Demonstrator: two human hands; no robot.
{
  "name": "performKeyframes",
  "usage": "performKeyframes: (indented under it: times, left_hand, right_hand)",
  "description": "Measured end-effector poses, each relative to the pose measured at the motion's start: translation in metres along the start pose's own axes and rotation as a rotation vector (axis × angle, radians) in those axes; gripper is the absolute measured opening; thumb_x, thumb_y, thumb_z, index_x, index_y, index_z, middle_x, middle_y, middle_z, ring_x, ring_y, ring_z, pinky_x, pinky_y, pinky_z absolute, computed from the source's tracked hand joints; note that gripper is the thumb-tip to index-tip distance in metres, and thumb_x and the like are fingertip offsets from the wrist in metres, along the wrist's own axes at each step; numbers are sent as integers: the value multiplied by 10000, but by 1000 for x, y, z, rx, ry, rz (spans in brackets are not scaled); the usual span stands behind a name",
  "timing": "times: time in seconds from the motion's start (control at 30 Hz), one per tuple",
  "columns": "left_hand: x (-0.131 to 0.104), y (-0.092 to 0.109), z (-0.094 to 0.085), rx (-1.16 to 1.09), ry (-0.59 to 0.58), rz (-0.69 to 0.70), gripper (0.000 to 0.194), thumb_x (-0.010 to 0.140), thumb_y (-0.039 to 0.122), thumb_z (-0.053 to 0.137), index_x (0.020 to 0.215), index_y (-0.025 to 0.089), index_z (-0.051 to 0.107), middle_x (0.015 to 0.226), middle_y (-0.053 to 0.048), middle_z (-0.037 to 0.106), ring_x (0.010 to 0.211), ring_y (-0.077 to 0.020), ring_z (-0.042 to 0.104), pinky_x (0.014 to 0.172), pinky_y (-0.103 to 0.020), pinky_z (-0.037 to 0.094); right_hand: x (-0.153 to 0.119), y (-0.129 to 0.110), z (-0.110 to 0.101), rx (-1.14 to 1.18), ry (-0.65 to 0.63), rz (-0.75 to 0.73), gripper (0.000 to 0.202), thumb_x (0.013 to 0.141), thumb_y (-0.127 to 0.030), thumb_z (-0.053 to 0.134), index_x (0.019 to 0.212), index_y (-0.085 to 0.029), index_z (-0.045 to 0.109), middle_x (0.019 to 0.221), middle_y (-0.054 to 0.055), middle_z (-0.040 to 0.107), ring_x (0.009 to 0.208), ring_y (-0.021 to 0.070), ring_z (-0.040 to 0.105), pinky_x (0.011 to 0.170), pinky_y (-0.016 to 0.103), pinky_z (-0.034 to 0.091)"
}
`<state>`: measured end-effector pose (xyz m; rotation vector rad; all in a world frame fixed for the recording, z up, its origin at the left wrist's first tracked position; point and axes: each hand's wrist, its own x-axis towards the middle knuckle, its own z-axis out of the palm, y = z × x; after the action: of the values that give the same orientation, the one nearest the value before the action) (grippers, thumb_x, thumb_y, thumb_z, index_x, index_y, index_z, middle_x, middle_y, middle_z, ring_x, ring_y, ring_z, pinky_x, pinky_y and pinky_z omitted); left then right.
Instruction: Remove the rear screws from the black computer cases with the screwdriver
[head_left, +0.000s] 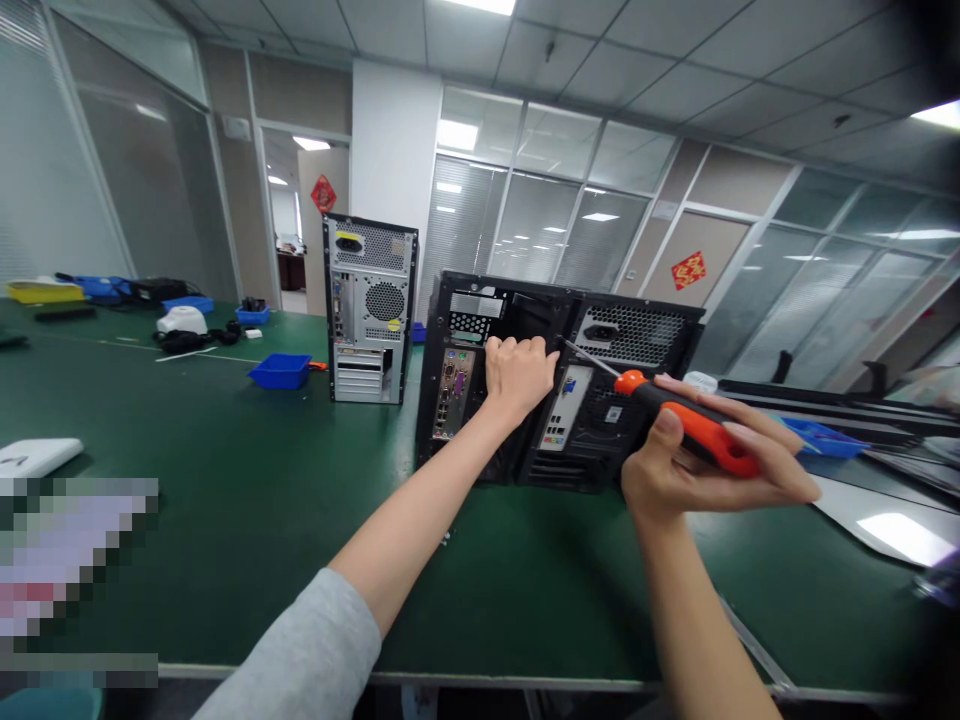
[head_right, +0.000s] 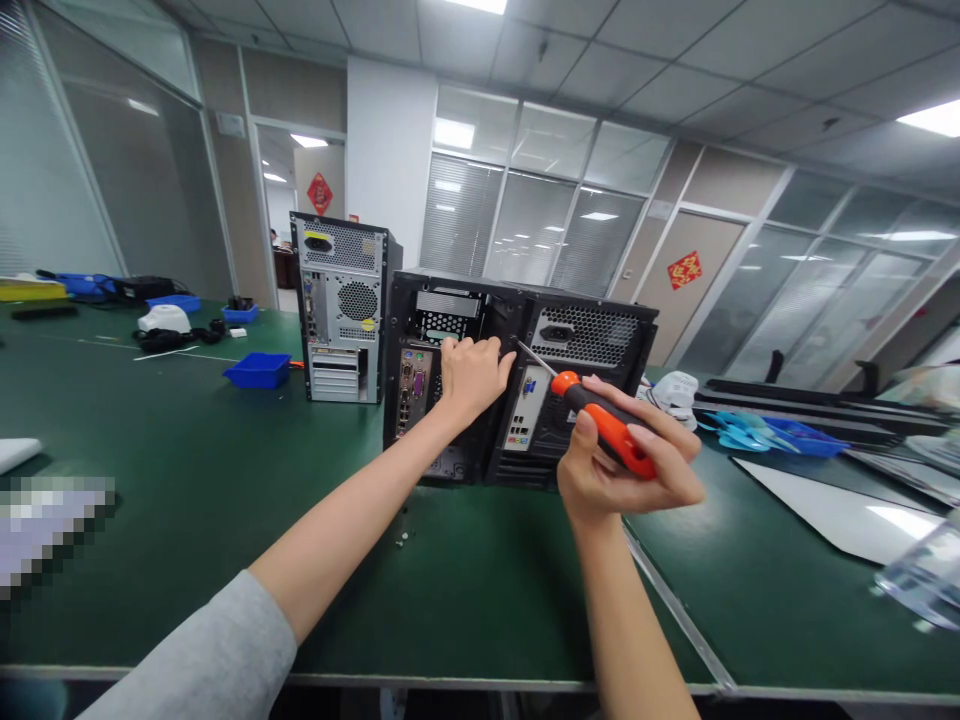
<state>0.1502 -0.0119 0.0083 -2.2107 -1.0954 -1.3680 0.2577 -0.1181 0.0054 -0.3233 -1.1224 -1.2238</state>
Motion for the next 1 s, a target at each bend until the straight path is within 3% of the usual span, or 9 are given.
performKeyframes:
  times: [0.23,0.33,0.47,0.57,0.63,0.73,0.87,1.0]
  left_hand:
    - [0,0,0,-1,-3,7,310,952,395,425,868,168,621,852,-100,723,847,-248,620,808,-408,314]
    - [0,0,0,0,-6,6,314,951,400,427,871,167,621,848,-97,723,848,-247,620,811,-407,315]
    - [0,1,0,3,-8,6,321,954,404,420,880,164,620,848,-99,722,856,-253,621,805,-405,316]
    - [0,1,0,7,-6,8,323,954,405,419,878,163,619,845,-95,722,852,-258,621,804,-405,316]
    - [0,1,-1,10,-5,7,317,952,402,426,876,164,619,842,-93,721,849,-259,621,805,-406,317]
    - [0,1,-1,11,-3,3,311,950,398,429,878,164,620,844,-93,721,850,-258,622,805,-407,317]
    - [0,1,-1,5,-13,-3,298,948,393,432,885,170,619,857,-94,723,858,-256,621,815,-411,318]
    - [0,1,0,3,-9,-3,296,946,398,435,891,172,619,860,-97,723,863,-258,620,826,-412,316]
  right_hand:
    - [8,6,-13,102,-355,-161,479,695,-155,734,1013,-266,394,1116,16,571,882,199,695,653,390,628]
    - [19,6,-10,92,-368,-184,430,728,-179,710,1009,-270,398,1052,8,588,858,186,694,641,347,604]
    - [31,8,-7,9,-298,-47,464,727,-174,707,1076,-269,415,940,-2,587,785,173,676,692,366,548]
    - [37,13,-8,69,-372,76,499,733,-175,699,1110,-300,397,990,1,552,799,182,676,691,384,546]
    - [43,17,-8,160,-469,74,537,727,-175,709,1126,-318,378,1042,5,531,840,191,683,683,387,564]
    - [55,22,-10,217,-623,-79,576,706,-185,733,1134,-314,371,1121,29,505,929,197,666,708,387,589]
    - [73,19,-18,-52,-753,-333,464,753,-206,696,1104,-304,409,1119,53,477,965,163,581,647,288,581]
    - [92,3,-28,-245,-912,-449,284,863,-273,567,1129,-288,470,1076,59,501,936,168,557,599,260,545]
